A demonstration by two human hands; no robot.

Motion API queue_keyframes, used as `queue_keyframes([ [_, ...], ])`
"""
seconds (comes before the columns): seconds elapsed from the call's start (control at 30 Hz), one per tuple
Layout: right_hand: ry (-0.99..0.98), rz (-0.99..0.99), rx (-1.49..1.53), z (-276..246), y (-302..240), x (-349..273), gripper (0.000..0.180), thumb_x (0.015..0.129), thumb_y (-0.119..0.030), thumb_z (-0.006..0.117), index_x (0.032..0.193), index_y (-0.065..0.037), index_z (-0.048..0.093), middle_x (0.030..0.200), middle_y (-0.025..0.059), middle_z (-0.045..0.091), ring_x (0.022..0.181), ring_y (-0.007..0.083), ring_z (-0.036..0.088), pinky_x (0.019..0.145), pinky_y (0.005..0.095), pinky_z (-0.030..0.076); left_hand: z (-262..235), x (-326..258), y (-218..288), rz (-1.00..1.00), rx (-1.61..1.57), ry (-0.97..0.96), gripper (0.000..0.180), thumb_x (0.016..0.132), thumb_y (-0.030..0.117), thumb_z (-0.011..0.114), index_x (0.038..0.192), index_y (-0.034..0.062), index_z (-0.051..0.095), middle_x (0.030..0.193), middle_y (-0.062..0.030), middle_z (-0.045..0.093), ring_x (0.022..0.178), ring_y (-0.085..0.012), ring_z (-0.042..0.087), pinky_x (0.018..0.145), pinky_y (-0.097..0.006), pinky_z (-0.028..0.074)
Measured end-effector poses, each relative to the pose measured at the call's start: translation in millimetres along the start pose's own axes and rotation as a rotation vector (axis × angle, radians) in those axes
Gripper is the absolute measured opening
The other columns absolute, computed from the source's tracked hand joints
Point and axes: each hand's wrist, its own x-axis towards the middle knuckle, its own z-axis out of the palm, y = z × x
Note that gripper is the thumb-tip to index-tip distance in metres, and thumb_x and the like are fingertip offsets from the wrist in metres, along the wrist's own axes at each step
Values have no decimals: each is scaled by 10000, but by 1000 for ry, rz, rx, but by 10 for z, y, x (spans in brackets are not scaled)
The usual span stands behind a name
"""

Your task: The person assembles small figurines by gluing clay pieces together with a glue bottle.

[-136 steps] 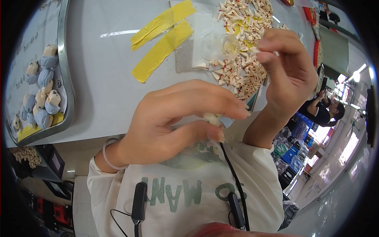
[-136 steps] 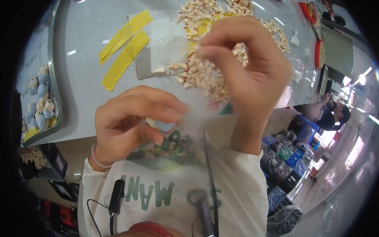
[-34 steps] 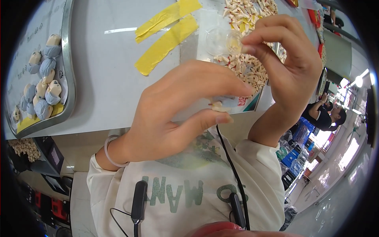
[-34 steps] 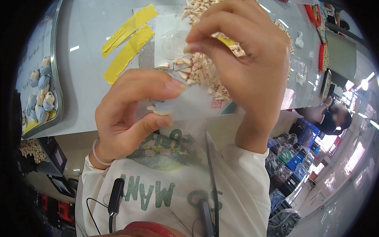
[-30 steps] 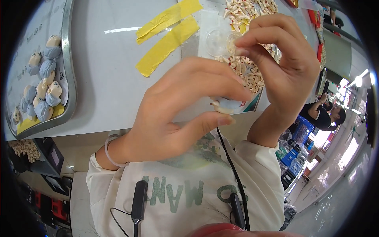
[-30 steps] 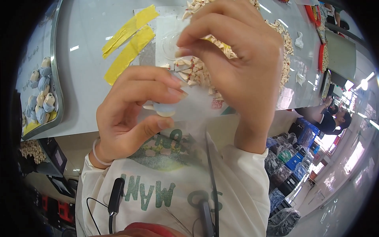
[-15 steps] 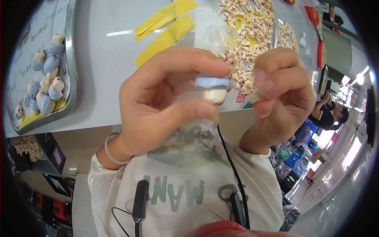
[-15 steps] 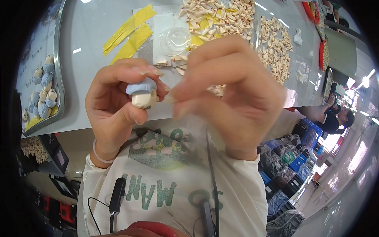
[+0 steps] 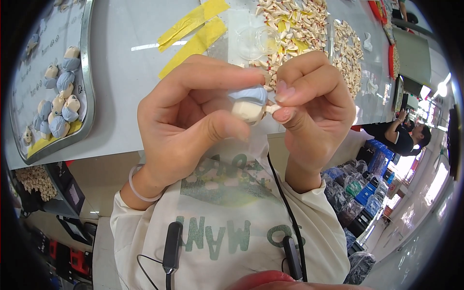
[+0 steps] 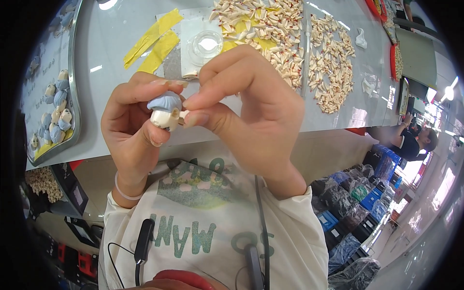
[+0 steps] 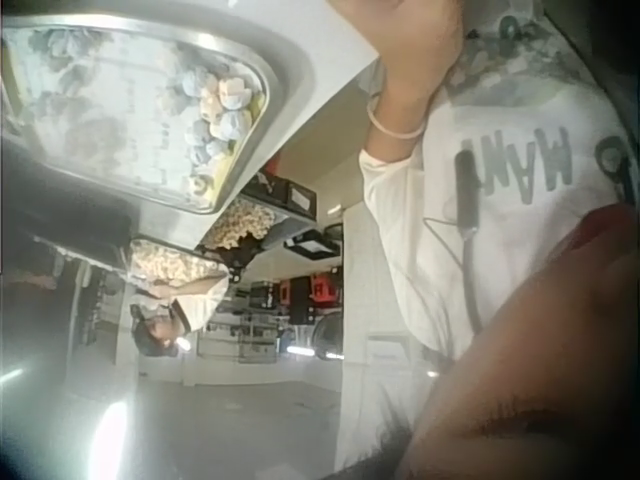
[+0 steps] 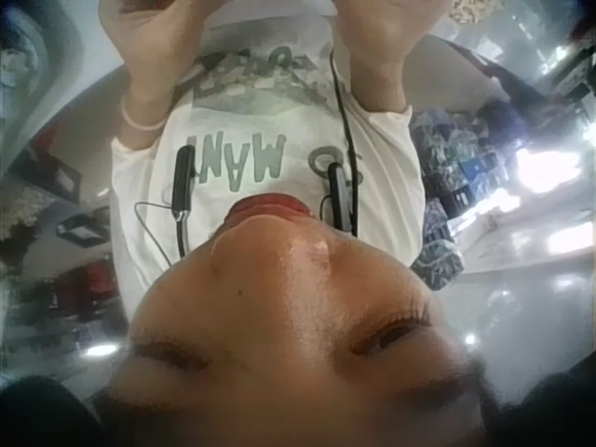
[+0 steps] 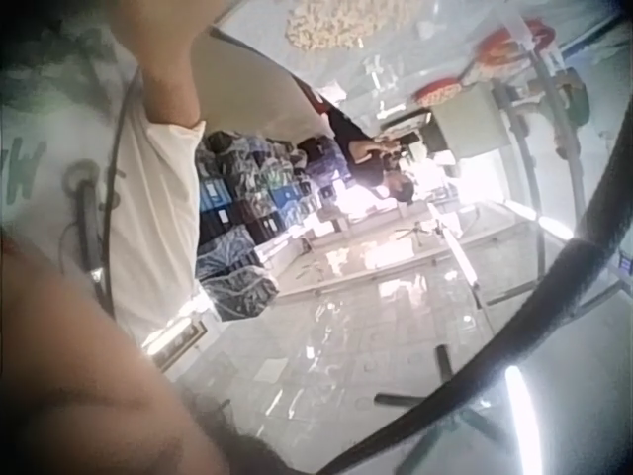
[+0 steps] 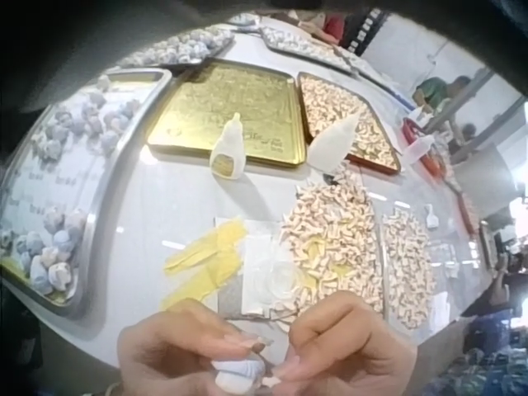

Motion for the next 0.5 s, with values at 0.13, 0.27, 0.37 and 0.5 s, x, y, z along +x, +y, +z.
queue_keyframes([
  [0.13, -17, -36, -97, -7, -47, 22, 227, 640, -75, 706, 750, -7, 519, 762, 98, 482, 670, 123, 439, 605, 201, 336, -27, -25, -5, -37, 56, -8, 486, 660, 287, 709, 977, -21, 508, 928, -145, 559, 847, -171, 534, 748, -263, 426],
  [0.27, -38, -65, -195, -6, -78, 35, 211, 637, -55, 701, 731, 0, 520, 757, 96, 475, 660, 117, 435, 588, 192, 329, -31, -19, -15, -2, 70, 5, 477, 656, 260, 710, 978, -31, 511, 916, -138, 557, 849, -177, 544, 728, -261, 434],
  [0.37, -31, -13, -133, -8, -70, 26, 216, 634, -56, 705, 735, 0, 523, 755, 91, 472, 655, 113, 434, 587, 191, 328, -29, 1, -23, 82, 116, -32, 458, 657, 235, 707, 980, -27, 516, 907, -133, 555, 856, -183, 550, 701, -243, 438],
  [0.5, -12, 44, -75, 15, -33, -12, 214, 637, -58, 705, 739, -3, 525, 753, 88, 470, 654, 110, 435, 593, 189, 327, -15, 11, -53, 188, 175, -45, 437, 656, 202, 702, 989, -17, 522, 895, -128, 553, 858, -183, 552, 663, -212, 438],
])
